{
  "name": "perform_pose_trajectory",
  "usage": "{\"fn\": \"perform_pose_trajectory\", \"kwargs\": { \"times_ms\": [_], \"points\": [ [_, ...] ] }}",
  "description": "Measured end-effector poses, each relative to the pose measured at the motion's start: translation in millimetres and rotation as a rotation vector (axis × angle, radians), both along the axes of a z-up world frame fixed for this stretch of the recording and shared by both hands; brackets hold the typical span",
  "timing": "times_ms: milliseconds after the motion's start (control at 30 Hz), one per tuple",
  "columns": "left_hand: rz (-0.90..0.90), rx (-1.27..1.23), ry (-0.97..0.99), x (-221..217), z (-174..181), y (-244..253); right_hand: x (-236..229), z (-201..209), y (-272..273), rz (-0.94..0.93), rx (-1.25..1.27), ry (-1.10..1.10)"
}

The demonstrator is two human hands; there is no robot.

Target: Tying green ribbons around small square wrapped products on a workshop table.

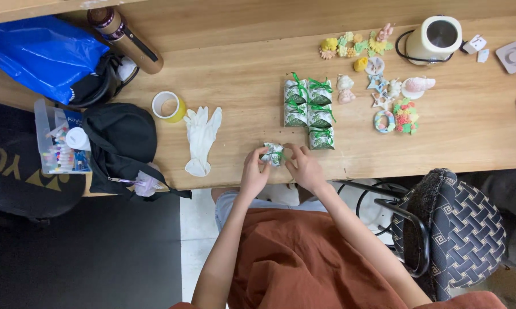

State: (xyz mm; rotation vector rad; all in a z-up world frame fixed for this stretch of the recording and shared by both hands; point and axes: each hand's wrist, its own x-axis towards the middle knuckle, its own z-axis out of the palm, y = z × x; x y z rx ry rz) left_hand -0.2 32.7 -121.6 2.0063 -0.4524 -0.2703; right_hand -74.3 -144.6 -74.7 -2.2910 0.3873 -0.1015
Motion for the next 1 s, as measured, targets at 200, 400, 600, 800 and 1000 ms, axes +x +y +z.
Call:
{"fn": "perform_pose_trajectory", "kwargs": {
  "times_ms": [200,400,600,800,1000],
  "points": [
    [0.014,0.096,-0.02,4,-4,-10,18,-40,9,0.032,0.029,0.114],
    [0.034,0.319,-0.238,8,5,-22,19,-41,7,0.008,0.051,0.005],
    [0.08,0.47,-0.395,4,3,-31,7,21,-23,-0.001,0.077,-0.107],
    [0.037,0.697,-0.466,18,-8,-38,12,159,-115,-0.343,0.144,-0.512],
    [0.068,0.791,-0.588,18,-14,-37,0,271,-100,-0.301,0.241,-1.061]
  ]
}}
